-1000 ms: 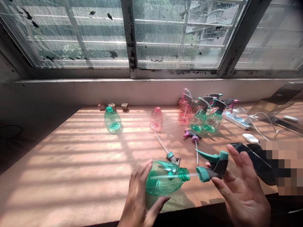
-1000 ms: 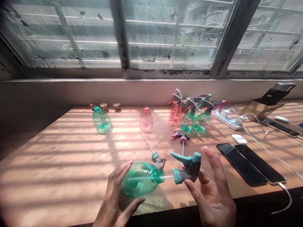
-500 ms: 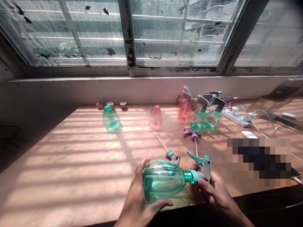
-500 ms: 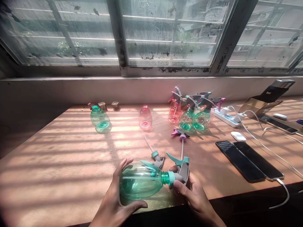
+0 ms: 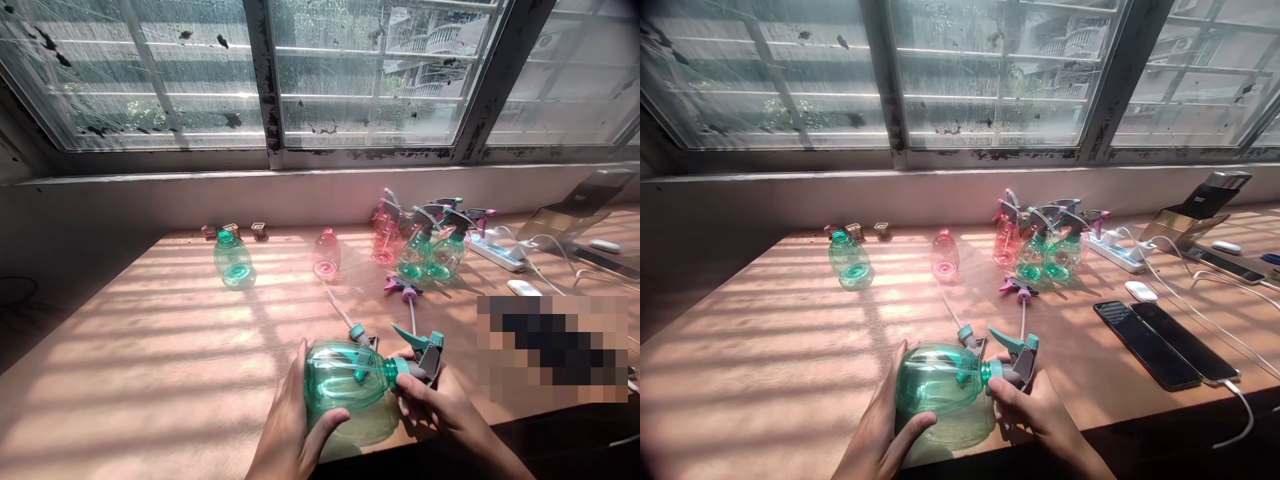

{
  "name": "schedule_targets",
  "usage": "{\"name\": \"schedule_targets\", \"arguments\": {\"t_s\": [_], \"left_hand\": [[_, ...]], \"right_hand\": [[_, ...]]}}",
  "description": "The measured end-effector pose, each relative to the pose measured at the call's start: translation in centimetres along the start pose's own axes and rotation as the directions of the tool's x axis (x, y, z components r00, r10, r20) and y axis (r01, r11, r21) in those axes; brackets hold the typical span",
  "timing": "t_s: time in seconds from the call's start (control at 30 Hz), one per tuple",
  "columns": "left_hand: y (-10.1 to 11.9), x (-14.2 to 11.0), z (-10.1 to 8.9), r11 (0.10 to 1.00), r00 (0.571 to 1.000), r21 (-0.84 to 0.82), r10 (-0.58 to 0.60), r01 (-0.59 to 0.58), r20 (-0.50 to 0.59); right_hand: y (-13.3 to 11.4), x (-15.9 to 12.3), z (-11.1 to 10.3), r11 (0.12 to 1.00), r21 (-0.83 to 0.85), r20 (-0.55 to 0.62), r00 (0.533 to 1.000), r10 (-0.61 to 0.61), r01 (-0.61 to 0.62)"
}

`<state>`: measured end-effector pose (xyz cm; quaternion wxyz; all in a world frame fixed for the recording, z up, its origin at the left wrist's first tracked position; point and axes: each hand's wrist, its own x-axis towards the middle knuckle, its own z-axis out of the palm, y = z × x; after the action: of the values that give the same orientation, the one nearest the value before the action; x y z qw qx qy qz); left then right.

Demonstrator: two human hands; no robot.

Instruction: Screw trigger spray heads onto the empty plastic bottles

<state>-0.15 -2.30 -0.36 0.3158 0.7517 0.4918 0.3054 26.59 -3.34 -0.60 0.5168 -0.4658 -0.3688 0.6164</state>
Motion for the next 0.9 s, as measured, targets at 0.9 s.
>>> {"name": "schedule_targets", "arguments": {"t_s": [0.9], "left_hand": [[0.8,0.4,-0.3,0.984,0.986,-0.102,0.132,-0.143,-0.105]], "right_hand": [[-0.3,-0.5,0.0,0.990,0.036,0.007,0.991,0.134,-0.134]]}}
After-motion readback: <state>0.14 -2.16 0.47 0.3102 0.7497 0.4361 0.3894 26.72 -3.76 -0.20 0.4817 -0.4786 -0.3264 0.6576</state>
